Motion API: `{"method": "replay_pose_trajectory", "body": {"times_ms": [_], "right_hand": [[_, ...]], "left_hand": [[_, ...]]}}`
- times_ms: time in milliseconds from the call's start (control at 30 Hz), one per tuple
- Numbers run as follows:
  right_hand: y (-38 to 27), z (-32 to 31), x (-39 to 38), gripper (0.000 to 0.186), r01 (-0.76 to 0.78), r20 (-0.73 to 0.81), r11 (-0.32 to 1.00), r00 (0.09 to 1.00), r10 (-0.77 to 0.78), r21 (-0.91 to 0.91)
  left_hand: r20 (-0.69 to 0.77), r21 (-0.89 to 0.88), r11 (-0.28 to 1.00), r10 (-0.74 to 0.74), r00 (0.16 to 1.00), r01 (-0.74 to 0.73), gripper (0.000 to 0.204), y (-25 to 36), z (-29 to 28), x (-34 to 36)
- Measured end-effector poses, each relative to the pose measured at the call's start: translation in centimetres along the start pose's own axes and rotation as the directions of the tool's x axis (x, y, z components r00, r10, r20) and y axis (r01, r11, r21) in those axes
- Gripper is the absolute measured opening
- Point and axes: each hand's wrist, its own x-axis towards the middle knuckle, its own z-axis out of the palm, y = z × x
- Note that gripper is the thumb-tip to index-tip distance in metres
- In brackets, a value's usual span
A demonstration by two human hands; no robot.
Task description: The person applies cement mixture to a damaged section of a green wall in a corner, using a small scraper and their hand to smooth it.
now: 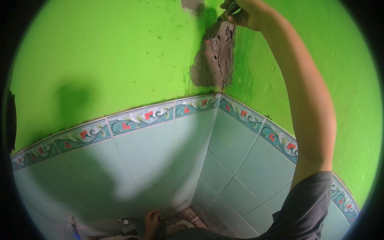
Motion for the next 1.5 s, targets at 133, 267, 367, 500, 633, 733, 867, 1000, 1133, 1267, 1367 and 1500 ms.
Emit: {"method": "replay_pose_trajectory", "body": {"times_ms": [133,267,367,500,633,733,867,1000,1133,1267,1367,1500], "right_hand": [[-0.9,-2.5,-0.7,0.023,0.043,0.006,0.997,0.999,-0.043,0.071],[-0.2,-2.7,-1.0,0.023,0.032,-0.011,0.992,0.999,-0.031,0.125],[0.0,-2.9,-1.5,0.023,0.042,-0.015,0.986,0.999,-0.04,0.162],[0.0,-4.0,-2.5,0.025,0.057,-0.013,0.986,0.998,-0.056,0.157],[-0.4,-5.4,-3.8,0.026,0.049,0.014,0.994,0.999,-0.051,0.101],[0.8,-5.0,-3.2,0.025,0.025,0.07,0.993,0.997,-0.033,0.114],[1.1,-5.2,-3.9,0.027,-0.022,0.065,1.0,0.998,0.023,-0.018],[2.3,-5.2,-2.4,0.029,-0.008,0.058,0.999,0.998,0.01,-0.035],[3.2,-3.1,-1.1,0.028,0.032,0.087,0.999,0.996,-0.036,0.042],[3.6,-2.0,-0.2,0.029,0.078,0.066,0.992,0.994,-0.085,0.102],[3.5,-2.4,0.3,0.03,0.1,0.048,0.982,0.993,-0.109,0.161],[3.2,-2.8,-1.6,0.031,0.103,-0.006,0.967,0.995,-0.104,0.233]], "left_hand": [[0.076,0.04,0.999,0.008,0.997,-0.011,0.022,-0.8,1.0,1.0],[0.062,0.063,0.998,-0.019,0.998,0.015,0.021,0.9,1.4,0.8],[0.069,0.054,0.998,0.017,0.997,-0.021,0.021,-0.2,1.2,1.5],[0.086,0.047,0.999,-0.012,0.996,0.008,0.022,0.6,1.8,1.3],[0.134,0.034,0.999,-0.013,0.991,0.009,0.023,-0.1,2.2,1.6],[0.091,0.054,0.998,-0.015,0.996,0.01,0.023,-0.2,0.9,0.8],[0.109,0.07,0.998,0.003,0.994,-0.011,0.023,-0.2,1.2,1.2],[0.115,0.099,0.995,0.02,0.993,-0.031,0.022,-0.5,1.4,1.4],[0.094,0.107,0.994,0.018,0.995,-0.028,0.021,-1.2,0.9,1.2],[0.116,0.109,0.994,0.0,0.993,-0.012,0.022,1.4,1.7,0.4],[0.109,0.082,0.997,-0.012,0.994,0.003,0.023,1.0,1.7,0.5],[0.078,0.085,0.996,-0.025,0.997,0.019,0.022,1.3,1.6,-0.2]]}}
